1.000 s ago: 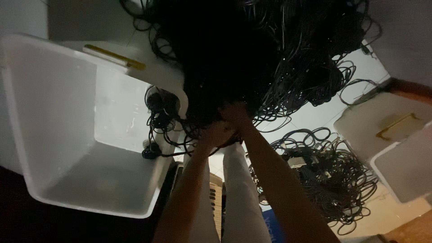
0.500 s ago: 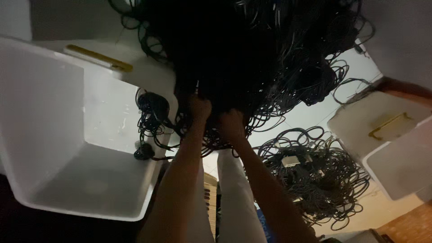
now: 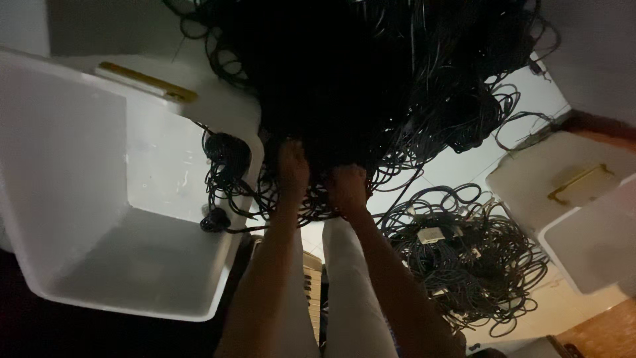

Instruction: The person sorts through a large pile of black cables on the floor, picking up individual cables and moving them between the pile and white plastic bins.

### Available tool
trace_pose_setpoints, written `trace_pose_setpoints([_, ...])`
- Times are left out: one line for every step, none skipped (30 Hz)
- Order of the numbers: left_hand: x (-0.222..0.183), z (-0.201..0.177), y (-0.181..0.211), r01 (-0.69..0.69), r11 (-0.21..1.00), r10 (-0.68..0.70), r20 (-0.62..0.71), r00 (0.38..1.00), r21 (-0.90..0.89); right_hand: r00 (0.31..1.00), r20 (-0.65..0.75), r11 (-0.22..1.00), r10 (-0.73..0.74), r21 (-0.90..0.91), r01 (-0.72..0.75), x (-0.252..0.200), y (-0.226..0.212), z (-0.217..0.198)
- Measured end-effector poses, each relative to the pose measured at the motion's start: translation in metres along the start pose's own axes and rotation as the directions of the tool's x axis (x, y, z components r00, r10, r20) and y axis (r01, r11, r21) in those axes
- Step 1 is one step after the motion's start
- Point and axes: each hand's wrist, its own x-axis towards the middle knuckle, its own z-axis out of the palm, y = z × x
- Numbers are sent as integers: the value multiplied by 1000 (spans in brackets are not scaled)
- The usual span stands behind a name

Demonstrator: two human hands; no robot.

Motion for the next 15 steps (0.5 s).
trace_pose_setpoints([-5, -5, 7, -22, 999, 22, -34, 999, 28, 998, 58, 1000, 16, 10, -17, 3, 3, 0])
trace_pose_setpoints([-11, -10, 15, -28, 1000, 28, -22, 999, 9, 993, 116, 999, 31, 18, -34, 5, 5, 0])
trace_pose_setpoints([-18, -14, 23, -35, 999, 35, -10, 999, -13, 984, 172, 998, 46, 23, -51, 7, 8, 1])
trace_pose_setpoints([-26, -18, 32, -43, 999, 43, 1, 999, -34, 999, 40, 990, 1, 139, -7, 5, 8, 3])
trace_pose_setpoints([-32, -21, 42, -55, 997, 56, 14, 998, -57, 994, -103, 968, -27, 246, 52, 4, 7, 4])
trace_pose_setpoints([-38, -25, 50, -67, 994, 70, 27, 997, -81, 969, -245, 932, -41, 340, 126, 4, 7, 5])
trace_pose_setpoints([-44, -31, 56, -76, 992, 80, 38, 996, -103, 967, -246, 928, -71, 338, 155, 4, 8, 6])
trace_pose_setpoints([-50, -37, 60, -113, 986, 122, 73, 990, -122, 964, -248, 924, -101, 336, 183, 5, 10, 8])
trace_pose_setpoints([-54, -44, 66, -152, 979, 167, 104, 980, -137, 959, -252, 917, -133, 337, 215, 6, 11, 9])
trace_pose_setpoints([-58, -50, 71, -191, 970, 212, 135, 968, -153, 949, -267, 909, -167, 331, 253, 5, 11, 11])
trace_pose_setpoints([-63, -55, 76, -230, 958, 258, 165, 952, -174, 938, -283, 902, -200, 321, 289, -1, 12, 14])
trace_pose_setpoints([-69, -60, 80, -267, 944, 304, 194, 933, -196, 926, -298, 893, -233, 310, 325, -9, 12, 21])
trace_pose_setpoints([-74, -63, 83, -307, 926, 353, 219, 910, -221, 911, -315, 885, -267, 295, 361, -17, 14, 29])
trace_pose_setpoints([-79, -65, 86, -399, 897, 430, 165, 888, -190, 894, -332, 875, -300, 278, 397, -26, 17, 40])
trace_pose_setpoints([-84, -68, 88, -487, 860, 504, 113, 856, -151, 875, -349, 862, -336, 261, 435, -34, 18, 51])
